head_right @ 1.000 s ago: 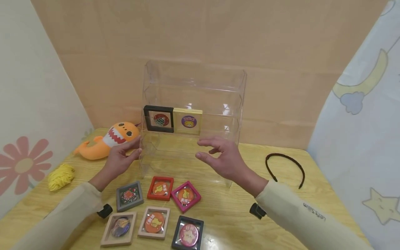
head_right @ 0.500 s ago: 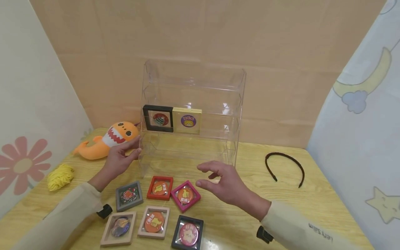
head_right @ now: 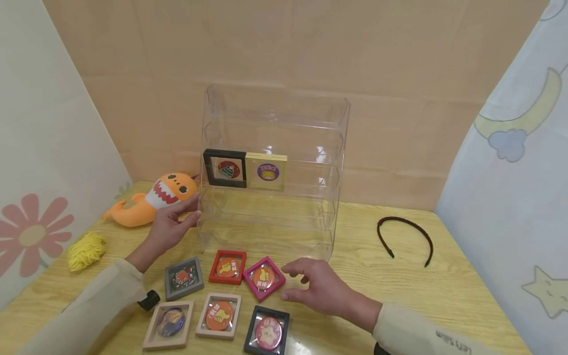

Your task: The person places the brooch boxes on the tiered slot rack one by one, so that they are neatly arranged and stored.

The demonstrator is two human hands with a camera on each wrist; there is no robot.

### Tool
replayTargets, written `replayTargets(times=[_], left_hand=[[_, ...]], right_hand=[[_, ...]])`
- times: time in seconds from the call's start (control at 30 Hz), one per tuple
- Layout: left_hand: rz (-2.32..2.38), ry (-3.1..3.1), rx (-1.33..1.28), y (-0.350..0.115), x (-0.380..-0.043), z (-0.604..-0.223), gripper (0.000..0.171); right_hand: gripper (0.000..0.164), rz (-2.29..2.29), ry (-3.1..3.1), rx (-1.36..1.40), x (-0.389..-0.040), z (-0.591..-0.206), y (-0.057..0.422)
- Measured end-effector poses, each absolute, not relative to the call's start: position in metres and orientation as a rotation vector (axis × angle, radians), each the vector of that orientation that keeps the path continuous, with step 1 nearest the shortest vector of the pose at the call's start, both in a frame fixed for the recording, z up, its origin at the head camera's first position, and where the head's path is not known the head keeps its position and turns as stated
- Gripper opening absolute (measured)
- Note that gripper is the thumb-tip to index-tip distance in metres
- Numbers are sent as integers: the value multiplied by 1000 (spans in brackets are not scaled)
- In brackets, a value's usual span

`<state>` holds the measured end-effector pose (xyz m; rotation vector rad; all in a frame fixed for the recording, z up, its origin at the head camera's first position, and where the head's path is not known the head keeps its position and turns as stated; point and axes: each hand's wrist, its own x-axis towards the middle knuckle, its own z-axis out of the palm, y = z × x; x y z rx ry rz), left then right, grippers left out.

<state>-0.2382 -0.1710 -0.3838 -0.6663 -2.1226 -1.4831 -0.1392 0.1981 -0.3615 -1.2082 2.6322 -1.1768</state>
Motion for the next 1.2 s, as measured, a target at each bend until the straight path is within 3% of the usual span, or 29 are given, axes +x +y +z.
replayTargets(times=[0.57, 1.2], left_hand=[[-1464, -2147, -630, -171, -237, -382, 43], [-1431, -2157, -640, -168, -232, -377, 42]], right_hand=[[55, -925, 2571, -1154, -124, -376, 199], [57, -784, 2492, -1188, -117, -381, 196]])
